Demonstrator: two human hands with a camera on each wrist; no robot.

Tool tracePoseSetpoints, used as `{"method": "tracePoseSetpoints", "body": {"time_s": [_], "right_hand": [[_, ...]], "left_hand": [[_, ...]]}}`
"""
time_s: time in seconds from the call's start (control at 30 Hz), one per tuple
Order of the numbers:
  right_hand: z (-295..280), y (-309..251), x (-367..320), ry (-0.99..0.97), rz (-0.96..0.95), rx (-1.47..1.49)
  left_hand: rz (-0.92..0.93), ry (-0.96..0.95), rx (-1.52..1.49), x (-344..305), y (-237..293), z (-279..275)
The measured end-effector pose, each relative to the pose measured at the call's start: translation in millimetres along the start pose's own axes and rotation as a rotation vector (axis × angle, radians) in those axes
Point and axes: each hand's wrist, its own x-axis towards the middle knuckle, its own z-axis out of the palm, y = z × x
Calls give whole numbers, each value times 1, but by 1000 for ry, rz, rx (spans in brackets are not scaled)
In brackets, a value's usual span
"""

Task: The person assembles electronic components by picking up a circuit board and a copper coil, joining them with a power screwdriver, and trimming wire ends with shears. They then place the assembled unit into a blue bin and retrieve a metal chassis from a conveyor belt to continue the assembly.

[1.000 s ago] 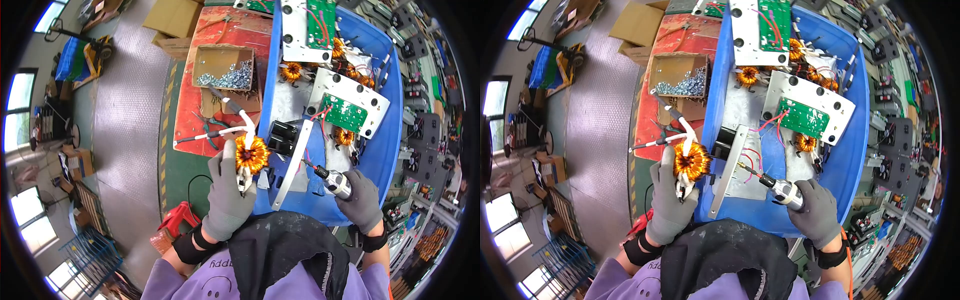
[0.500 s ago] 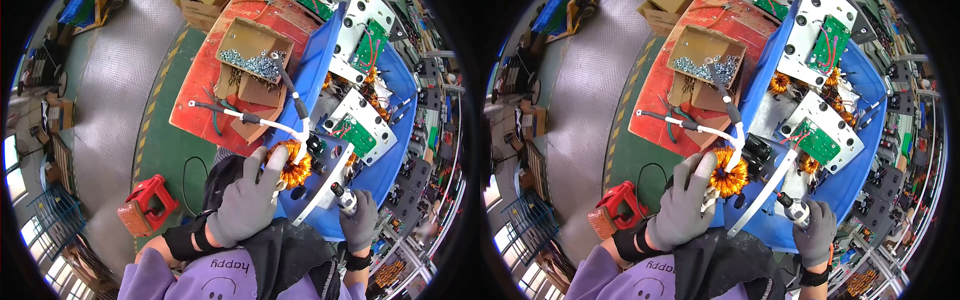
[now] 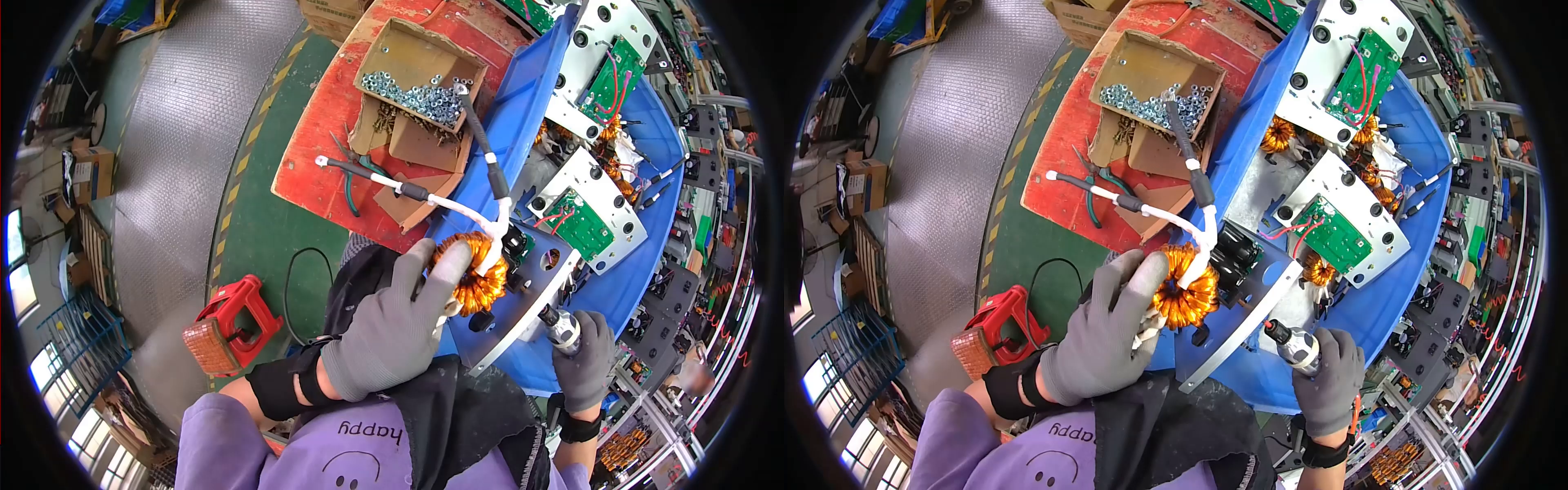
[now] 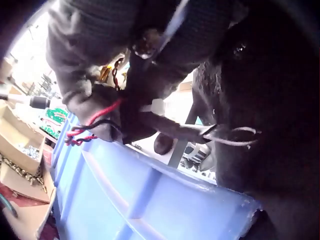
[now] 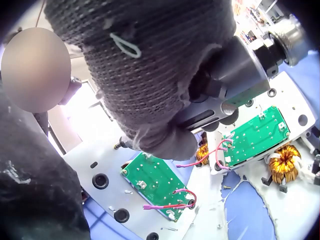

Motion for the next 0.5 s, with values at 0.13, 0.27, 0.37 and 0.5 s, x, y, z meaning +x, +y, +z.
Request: {"method": "tracePoseSetpoints", "body": {"time_s": [0.13, 0.27, 0.37, 0.5], "right_hand": [[-3, 2, 0, 14, -38, -43], [-2, 3, 3, 32, -54, -33], [1, 5, 4, 39, -57, -24], [14, 6, 10, 92, -87, 30]], "left_hand": [[78, -19, 125, -5, 2, 4], [12, -16, 43, -6, 4, 4], [-4, -81, 4, -4, 1, -1], [-40, -302, -185, 8, -8, -22]]}}
